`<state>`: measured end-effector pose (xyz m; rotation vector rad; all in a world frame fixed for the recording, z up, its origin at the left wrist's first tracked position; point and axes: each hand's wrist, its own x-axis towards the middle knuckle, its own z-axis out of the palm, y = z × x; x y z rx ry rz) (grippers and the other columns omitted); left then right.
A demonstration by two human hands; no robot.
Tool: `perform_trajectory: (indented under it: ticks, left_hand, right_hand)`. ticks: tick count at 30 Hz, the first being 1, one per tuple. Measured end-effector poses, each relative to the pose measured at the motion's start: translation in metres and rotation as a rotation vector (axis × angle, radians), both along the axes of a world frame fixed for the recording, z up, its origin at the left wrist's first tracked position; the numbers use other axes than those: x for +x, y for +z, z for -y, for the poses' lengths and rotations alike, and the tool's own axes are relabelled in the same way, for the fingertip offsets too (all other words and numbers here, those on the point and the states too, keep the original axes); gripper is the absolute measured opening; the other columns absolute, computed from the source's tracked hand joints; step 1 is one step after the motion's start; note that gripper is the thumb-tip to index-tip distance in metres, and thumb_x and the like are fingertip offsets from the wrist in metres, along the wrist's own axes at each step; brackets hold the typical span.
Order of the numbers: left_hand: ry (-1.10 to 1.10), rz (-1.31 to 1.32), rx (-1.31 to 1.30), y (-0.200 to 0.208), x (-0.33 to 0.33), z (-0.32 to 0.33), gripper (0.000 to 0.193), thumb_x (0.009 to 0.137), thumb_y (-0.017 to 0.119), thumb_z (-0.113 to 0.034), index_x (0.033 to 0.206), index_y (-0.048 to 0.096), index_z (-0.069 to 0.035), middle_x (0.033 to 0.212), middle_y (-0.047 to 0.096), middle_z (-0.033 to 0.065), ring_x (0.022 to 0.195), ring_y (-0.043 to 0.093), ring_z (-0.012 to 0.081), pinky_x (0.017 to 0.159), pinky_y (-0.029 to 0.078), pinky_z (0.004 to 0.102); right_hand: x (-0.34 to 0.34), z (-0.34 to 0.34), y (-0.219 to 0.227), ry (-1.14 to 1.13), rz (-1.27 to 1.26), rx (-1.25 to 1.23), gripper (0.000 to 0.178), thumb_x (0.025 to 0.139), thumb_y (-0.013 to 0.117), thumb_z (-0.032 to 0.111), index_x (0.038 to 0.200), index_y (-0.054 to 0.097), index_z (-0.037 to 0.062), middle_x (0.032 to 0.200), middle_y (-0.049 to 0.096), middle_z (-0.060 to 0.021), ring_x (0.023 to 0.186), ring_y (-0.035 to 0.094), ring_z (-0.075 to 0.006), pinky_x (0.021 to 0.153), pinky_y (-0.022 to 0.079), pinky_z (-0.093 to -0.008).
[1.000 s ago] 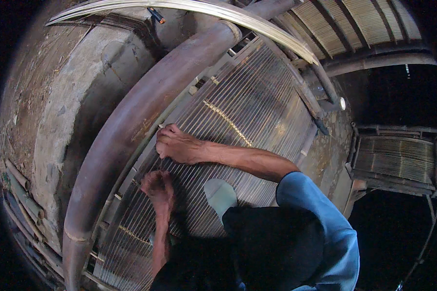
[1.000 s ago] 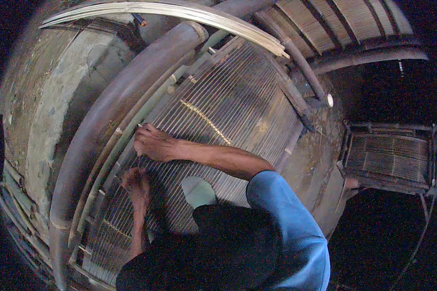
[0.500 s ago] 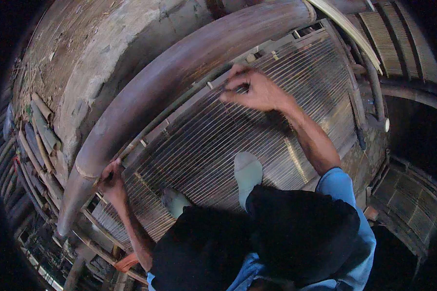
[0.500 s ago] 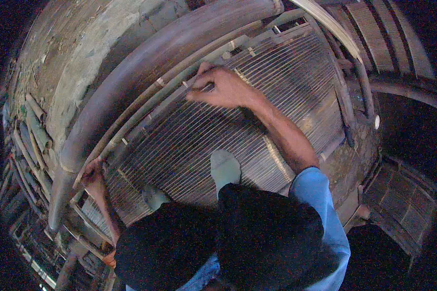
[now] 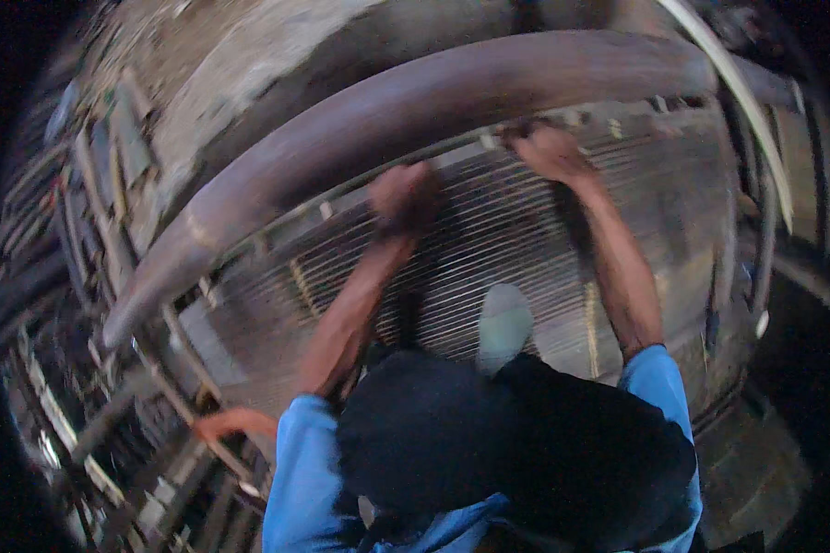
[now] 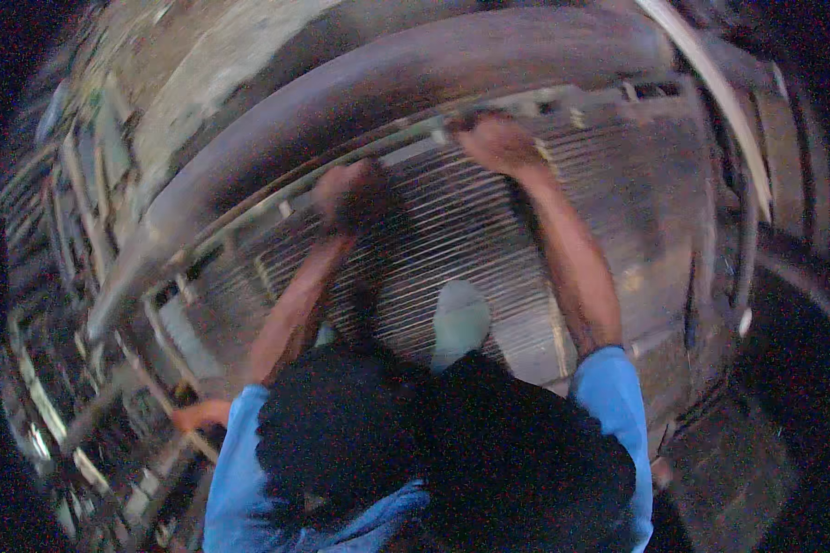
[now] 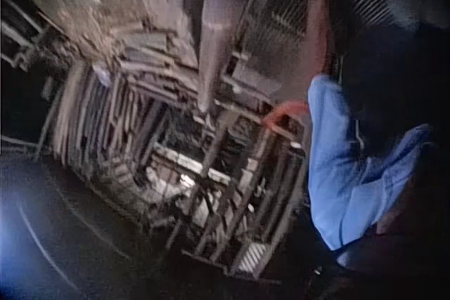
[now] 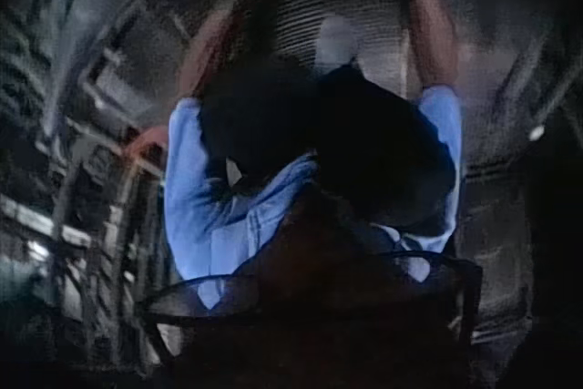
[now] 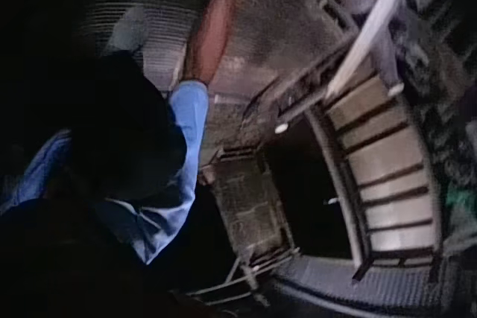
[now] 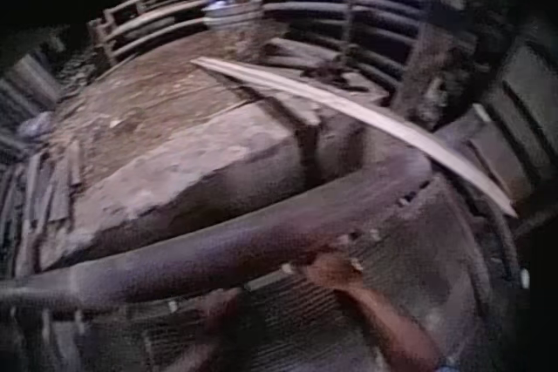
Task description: The person weaves thin bamboo strips into a mat using a frame and thread, adding strips from a bundle one at a time.
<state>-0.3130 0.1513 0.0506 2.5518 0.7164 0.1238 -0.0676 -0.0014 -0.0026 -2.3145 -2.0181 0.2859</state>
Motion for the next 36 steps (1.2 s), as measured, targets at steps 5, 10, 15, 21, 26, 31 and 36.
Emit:
perform_trajectory:
  ticks: [5, 10, 15, 21, 26, 31, 36]
  left_hand:
    - [0.128, 0.07, 0.021, -0.083, 0.015, 0.009, 0.025, 0.091, 0.054, -0.031, 0.095, 0.065, -0.009, 0.084, 0.065, 0.0146, 0.078, 0.066, 0.0346, 0.065, 0.051, 0.0489]
    - [0.178, -0.138, -0.366, -0.078, 0.066, 0.007, 0.036, 0.086, 0.058, -0.033, 0.109, 0.068, -0.006, 0.111, 0.067, 0.0193, 0.102, 0.065, 0.0348, 0.088, 0.05, 0.0458]
    - [0.186, -0.201, -0.458, -0.075, 0.069, 0.002, 0.039, 0.087, 0.057, -0.035, 0.113, 0.068, -0.007, 0.115, 0.067, 0.0195, 0.107, 0.065, 0.0358, 0.092, 0.049, 0.0462]
    - [0.013, -0.197, -0.491, -0.073, 0.06, -0.01, 0.041, 0.089, 0.056, -0.038, 0.115, 0.066, -0.008, 0.115, 0.066, 0.0207, 0.107, 0.064, 0.0365, 0.092, 0.05, 0.0468]
    - [-0.092, -0.236, -0.49, -0.06, 0.041, -0.022, 0.043, 0.091, 0.055, -0.04, 0.116, 0.065, -0.008, 0.114, 0.066, 0.0217, 0.107, 0.064, 0.037, 0.092, 0.05, 0.0473]
    - [-0.144, -0.34, -0.45, -0.036, 0.035, -0.024, 0.044, 0.093, 0.055, -0.043, 0.121, 0.062, -0.009, 0.113, 0.066, 0.0236, 0.106, 0.064, 0.0378, 0.091, 0.05, 0.0481]
    - [-0.077, -0.113, -0.414, 0.008, 0.019, -0.005, 0.044, 0.084, 0.065, -0.026, 0.124, 0.06, -0.006, 0.099, 0.065, 0.0266, 0.103, 0.062, 0.042, 0.091, 0.05, 0.0484]
  right_hand:
    - [-0.038, -0.056, 0.034, -0.111, -0.316, -0.455, 0.053, 0.1, 0.037, 0.054, 0.128, 0.06, 0.0167, 0.129, 0.057, -0.0221, 0.118, 0.053, -0.0426, 0.099, 0.041, -0.0491]
    - [-0.047, -0.069, 0.051, -0.253, -0.322, -0.467, 0.058, 0.099, 0.031, 0.056, 0.124, 0.062, 0.0133, 0.125, 0.061, -0.0205, 0.119, 0.055, -0.0391, 0.101, 0.042, -0.0473]
    - [-0.031, -0.061, 0.008, -0.245, -0.543, -0.406, 0.064, 0.096, 0.033, 0.063, 0.135, 0.056, 0.0178, 0.132, 0.058, -0.0172, 0.125, 0.052, -0.038, 0.106, 0.038, -0.0444]
    - [-0.024, -0.03, -0.025, -0.285, -0.598, -0.255, 0.059, 0.095, 0.038, 0.059, 0.134, 0.058, 0.0205, 0.132, 0.059, -0.0112, 0.124, 0.053, -0.0349, 0.106, 0.04, -0.0423]
    - [-0.05, -0.069, 0.008, -0.189, -0.287, -0.361, 0.042, 0.092, 0.053, 0.048, 0.118, 0.069, 0.0191, 0.121, 0.066, -0.0131, 0.108, 0.064, -0.0332, 0.094, 0.048, -0.0424]
    - [-0.061, -0.044, 0.039, -0.589, -0.551, 0.009, 0.024, 0.088, 0.066, 0.032, 0.101, 0.074, 0.0135, 0.111, 0.068, -0.0179, 0.097, 0.066, -0.0348, 0.088, 0.049, -0.0435]
    - [-0.086, -0.012, 0.082, -0.339, -0.452, 0.45, 0.016, 0.087, 0.068, 0.021, 0.088, 0.071, 0.0056, 0.091, 0.067, -0.0137, 0.092, 0.064, -0.0336, 0.086, 0.049, -0.0429]
